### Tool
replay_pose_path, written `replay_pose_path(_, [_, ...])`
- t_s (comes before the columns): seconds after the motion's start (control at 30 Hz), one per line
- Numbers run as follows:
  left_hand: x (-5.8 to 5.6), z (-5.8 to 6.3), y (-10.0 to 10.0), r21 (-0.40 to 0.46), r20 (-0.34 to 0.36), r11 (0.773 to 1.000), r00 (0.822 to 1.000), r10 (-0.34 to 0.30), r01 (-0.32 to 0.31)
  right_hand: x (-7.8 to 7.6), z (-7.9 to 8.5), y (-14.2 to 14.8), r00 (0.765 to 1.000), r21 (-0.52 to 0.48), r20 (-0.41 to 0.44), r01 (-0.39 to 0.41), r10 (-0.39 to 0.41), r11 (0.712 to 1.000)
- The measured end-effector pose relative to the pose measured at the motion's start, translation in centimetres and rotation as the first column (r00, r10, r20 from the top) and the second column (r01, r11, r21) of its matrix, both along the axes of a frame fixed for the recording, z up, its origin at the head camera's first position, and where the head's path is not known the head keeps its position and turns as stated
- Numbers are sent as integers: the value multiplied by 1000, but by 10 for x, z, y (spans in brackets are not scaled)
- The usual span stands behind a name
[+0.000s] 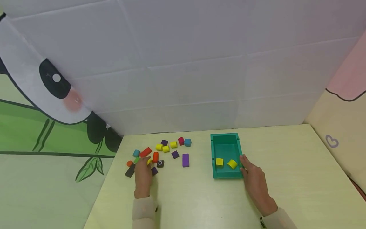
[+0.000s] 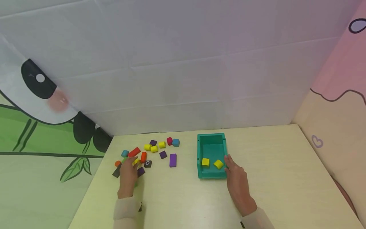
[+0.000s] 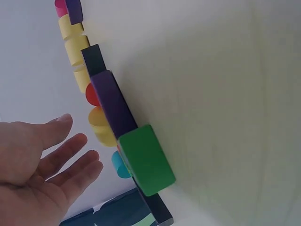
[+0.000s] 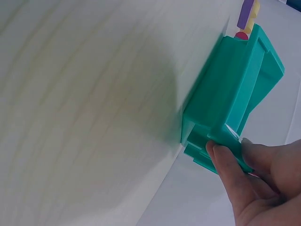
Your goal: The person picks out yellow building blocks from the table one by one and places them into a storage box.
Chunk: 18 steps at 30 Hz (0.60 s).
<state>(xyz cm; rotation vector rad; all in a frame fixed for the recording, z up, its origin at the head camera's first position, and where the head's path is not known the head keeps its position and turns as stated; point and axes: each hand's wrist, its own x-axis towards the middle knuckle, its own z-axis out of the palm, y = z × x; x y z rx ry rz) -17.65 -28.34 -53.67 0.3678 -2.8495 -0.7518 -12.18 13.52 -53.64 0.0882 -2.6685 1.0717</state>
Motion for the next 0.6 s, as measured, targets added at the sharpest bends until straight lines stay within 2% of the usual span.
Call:
replay_pose_path(0.27, [-4, -7, -6, 15, 40, 1000, 999, -6, 5, 1, -1, 0, 1000, 1, -6, 12, -12, 1000])
replay_pose_path(0.6, [-10, -5, -7, 29, 88, 1000, 996, 4, -7, -1, -3, -1, 1000, 11, -31, 6, -5, 1000])
